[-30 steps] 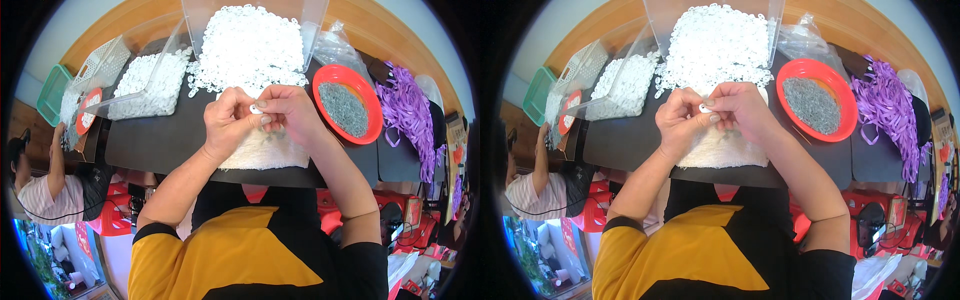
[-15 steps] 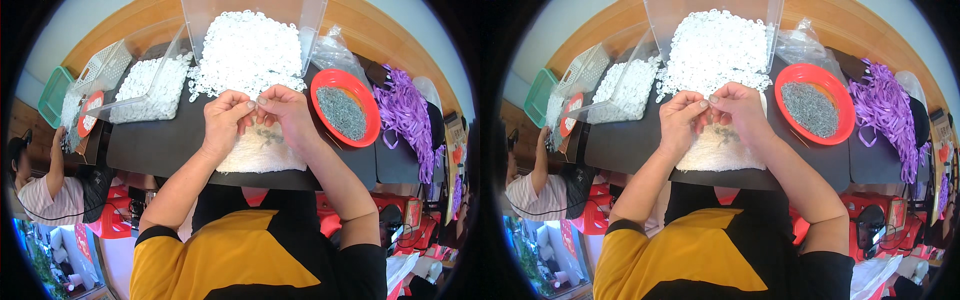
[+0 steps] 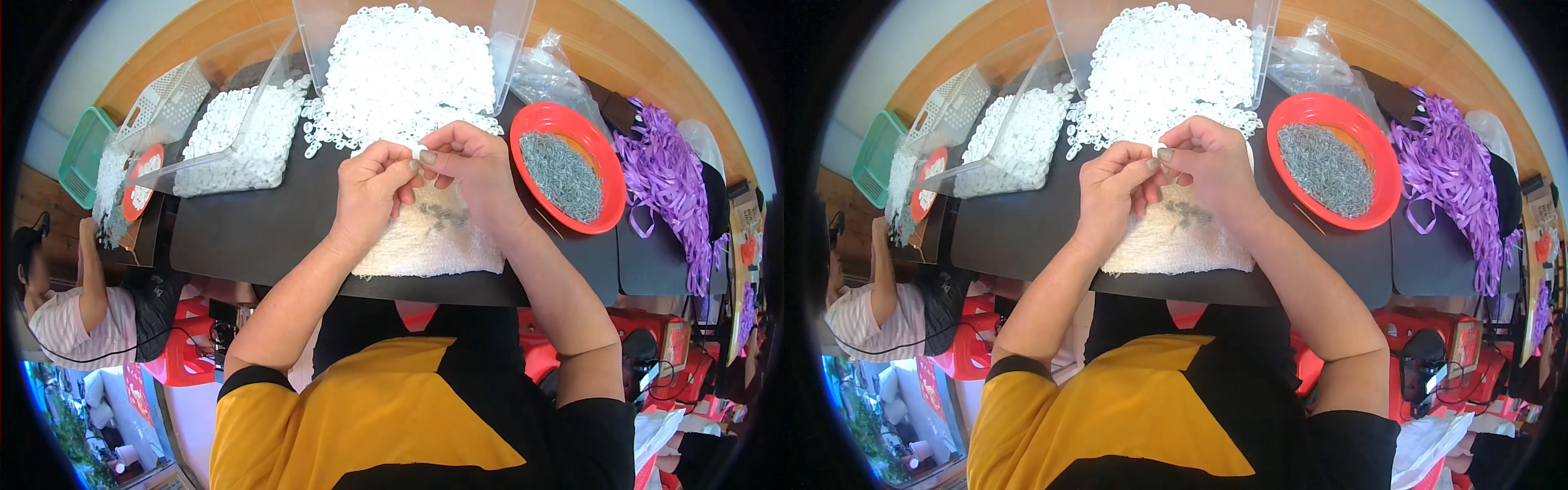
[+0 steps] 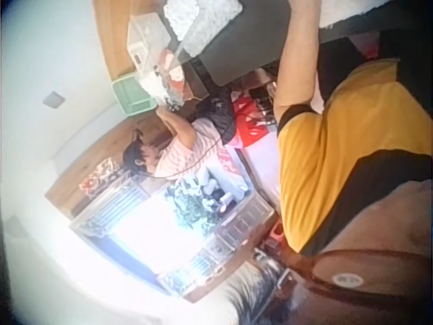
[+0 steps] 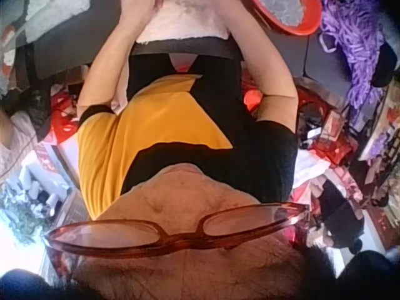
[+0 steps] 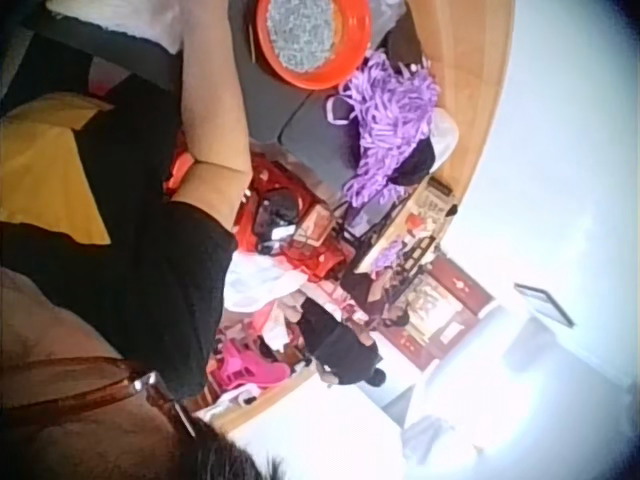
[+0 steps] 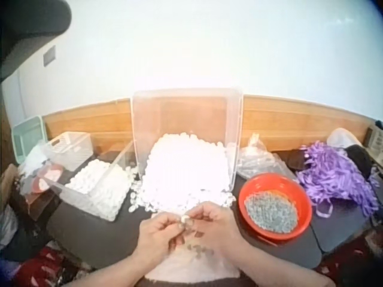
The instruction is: Manually assembling small white plastic components by snapping them together.
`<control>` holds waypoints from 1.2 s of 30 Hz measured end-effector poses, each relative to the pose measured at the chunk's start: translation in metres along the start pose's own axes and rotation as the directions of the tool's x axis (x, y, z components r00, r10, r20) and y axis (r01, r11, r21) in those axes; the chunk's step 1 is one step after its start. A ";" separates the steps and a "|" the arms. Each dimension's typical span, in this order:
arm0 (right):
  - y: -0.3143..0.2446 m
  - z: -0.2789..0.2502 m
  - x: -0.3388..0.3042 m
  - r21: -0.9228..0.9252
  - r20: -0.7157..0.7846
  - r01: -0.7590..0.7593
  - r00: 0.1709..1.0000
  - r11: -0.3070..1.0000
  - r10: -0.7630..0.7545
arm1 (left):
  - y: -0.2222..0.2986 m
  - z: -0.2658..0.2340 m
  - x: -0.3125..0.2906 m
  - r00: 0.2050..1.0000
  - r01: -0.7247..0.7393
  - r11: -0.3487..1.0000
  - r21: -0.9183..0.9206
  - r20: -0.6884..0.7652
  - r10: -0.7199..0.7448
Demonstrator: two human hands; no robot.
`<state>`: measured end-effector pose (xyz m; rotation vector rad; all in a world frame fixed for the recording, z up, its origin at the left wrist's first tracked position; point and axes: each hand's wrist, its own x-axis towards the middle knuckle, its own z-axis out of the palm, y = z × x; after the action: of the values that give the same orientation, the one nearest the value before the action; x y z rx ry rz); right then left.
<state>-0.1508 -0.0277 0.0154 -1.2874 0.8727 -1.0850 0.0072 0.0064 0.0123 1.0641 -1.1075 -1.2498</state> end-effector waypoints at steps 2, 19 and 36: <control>-0.001 0.001 -0.001 0.012 -0.019 -0.029 0.999 1.000 0.030 | -0.001 -0.001 -0.001 1.000 0.002 0.998 0.055 0.012 -0.003; -0.009 -0.001 -0.003 -0.113 -0.083 -0.084 0.994 0.990 0.074 | -0.016 -0.008 -0.001 0.962 -0.264 0.923 0.281 0.004 0.274; 0.018 0.012 -0.006 -0.508 0.043 0.253 0.962 0.824 -0.269 | -0.017 -0.005 -0.001 0.958 -0.275 0.929 0.249 -0.009 0.286</control>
<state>-0.1390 -0.0193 -0.0011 -1.8835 1.0740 -1.1263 0.0095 0.0063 -0.0058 1.0655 -1.3530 -0.8734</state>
